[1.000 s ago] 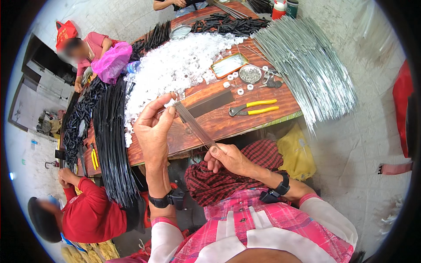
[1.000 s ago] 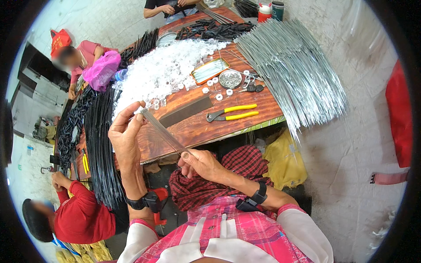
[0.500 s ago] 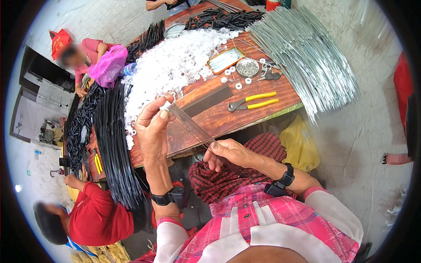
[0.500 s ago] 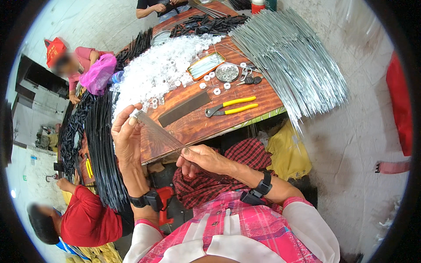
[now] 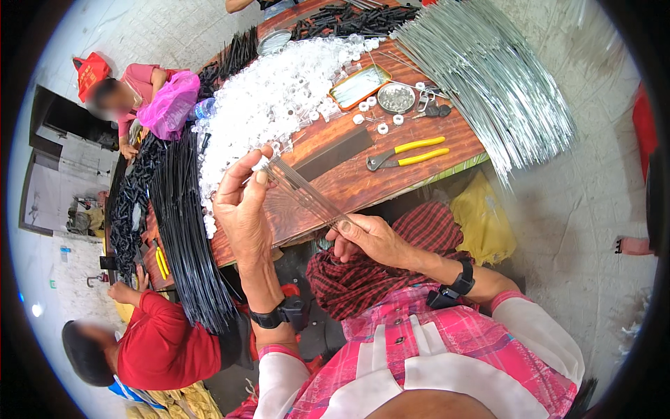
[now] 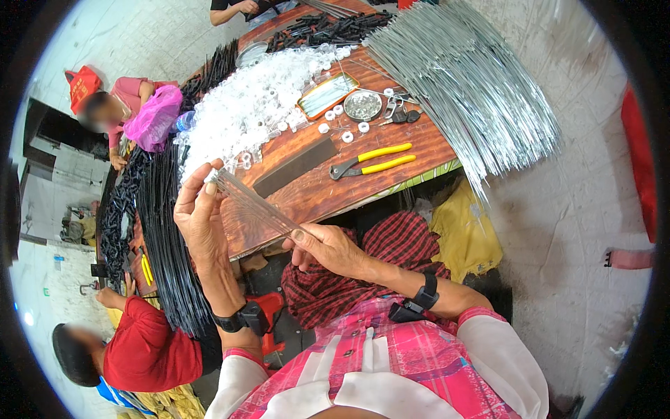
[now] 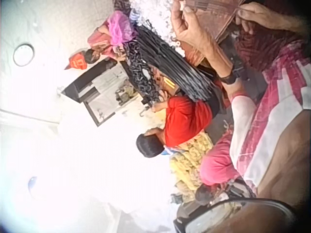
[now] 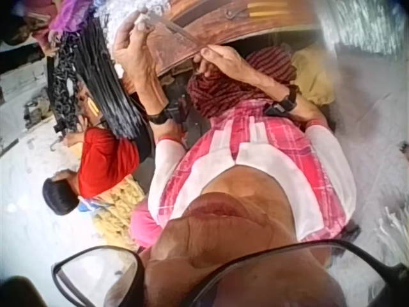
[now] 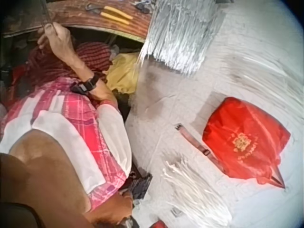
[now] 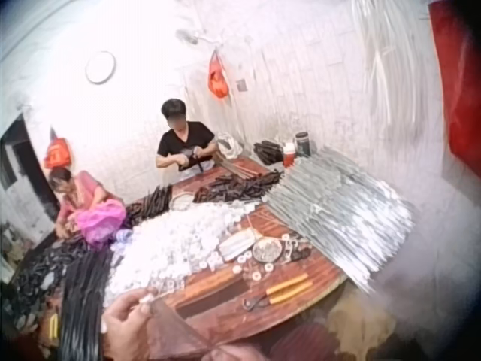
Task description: The person is assembling umbrella frames by threading metal ribs through a central hub and using pliers to secure them.
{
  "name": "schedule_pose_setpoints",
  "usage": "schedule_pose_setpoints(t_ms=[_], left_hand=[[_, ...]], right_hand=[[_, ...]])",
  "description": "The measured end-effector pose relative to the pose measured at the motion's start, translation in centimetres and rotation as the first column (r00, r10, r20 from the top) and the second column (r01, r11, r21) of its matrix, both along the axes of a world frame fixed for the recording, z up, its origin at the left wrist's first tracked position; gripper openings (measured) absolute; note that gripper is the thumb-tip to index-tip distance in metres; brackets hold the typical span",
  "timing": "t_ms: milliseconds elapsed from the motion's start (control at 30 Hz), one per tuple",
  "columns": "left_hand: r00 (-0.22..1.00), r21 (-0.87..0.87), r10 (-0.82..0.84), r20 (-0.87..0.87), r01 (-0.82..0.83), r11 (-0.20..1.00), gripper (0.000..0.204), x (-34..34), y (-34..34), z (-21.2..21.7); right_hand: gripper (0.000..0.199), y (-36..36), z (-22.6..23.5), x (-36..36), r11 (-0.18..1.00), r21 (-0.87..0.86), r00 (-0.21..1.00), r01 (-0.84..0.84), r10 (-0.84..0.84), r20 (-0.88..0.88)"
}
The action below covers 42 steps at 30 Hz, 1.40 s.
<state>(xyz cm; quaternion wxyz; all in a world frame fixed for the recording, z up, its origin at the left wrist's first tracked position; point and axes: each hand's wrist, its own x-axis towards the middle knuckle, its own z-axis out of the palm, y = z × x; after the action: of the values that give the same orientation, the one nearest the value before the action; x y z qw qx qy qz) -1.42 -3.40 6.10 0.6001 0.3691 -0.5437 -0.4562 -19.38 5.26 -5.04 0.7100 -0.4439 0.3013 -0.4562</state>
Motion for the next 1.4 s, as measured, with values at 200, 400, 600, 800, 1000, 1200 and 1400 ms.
schedule_pose_setpoints(t_ms=[200, 400, 600, 800, 1000, 1200, 1400], left_hand=[[0.999, -0.008, -0.041, -0.024, 0.041, 0.999, 0.028, 0.01, -0.49, -0.32], [0.993, 0.041, -0.05, -0.111, 0.055, 0.998, 0.028, 0.12, -0.67, -0.69], [1.0, -0.031, -0.012, 0.004, 0.013, 0.999, 0.029, -0.39, -0.32, -0.21], [1.0, 0.006, -0.028, -0.009, 0.028, 1.0, 0.031, 0.02, -0.45, -0.37], [0.999, -0.007, -0.037, 0.015, 0.037, 0.999, 0.028, 0.41, -0.64, -0.55], [1.0, -0.01, 0.015, 0.025, -0.015, 1.0, 0.024, 0.28, -0.67, -0.7], [0.999, -0.041, 0.034, 0.022, -0.034, 0.999, 0.023, -0.15, -0.35, -0.34]], right_hand=[[0.048, 0.11, -0.2, 0.14, 0.999, -0.007, 0.999, 0.035, -0.035, 0.018], [0.047, 0.22, -0.17, 0.23, 0.999, -0.004, 0.999, 0.046, -0.046, 0.008], [0.045, -0.07, -0.47, 0.22, 0.986, -0.114, 0.988, 0.123, -0.133, -0.081], [0.043, 0.08, -0.4, 0.01, 0.996, -0.048, 0.997, 0.081, -0.081, -0.002], [0.044, 0.14, -0.39, 0.14, 0.994, -0.015, 0.994, 0.104, -0.104, 0.022], [0.042, 0.09, -0.44, 0.4, 0.993, -0.045, 0.992, 0.113, -0.115, -0.047], [0.035, 0.34, 0.04, 0.54, 0.986, -0.054, 0.984, 0.155, -0.159, -0.082]])
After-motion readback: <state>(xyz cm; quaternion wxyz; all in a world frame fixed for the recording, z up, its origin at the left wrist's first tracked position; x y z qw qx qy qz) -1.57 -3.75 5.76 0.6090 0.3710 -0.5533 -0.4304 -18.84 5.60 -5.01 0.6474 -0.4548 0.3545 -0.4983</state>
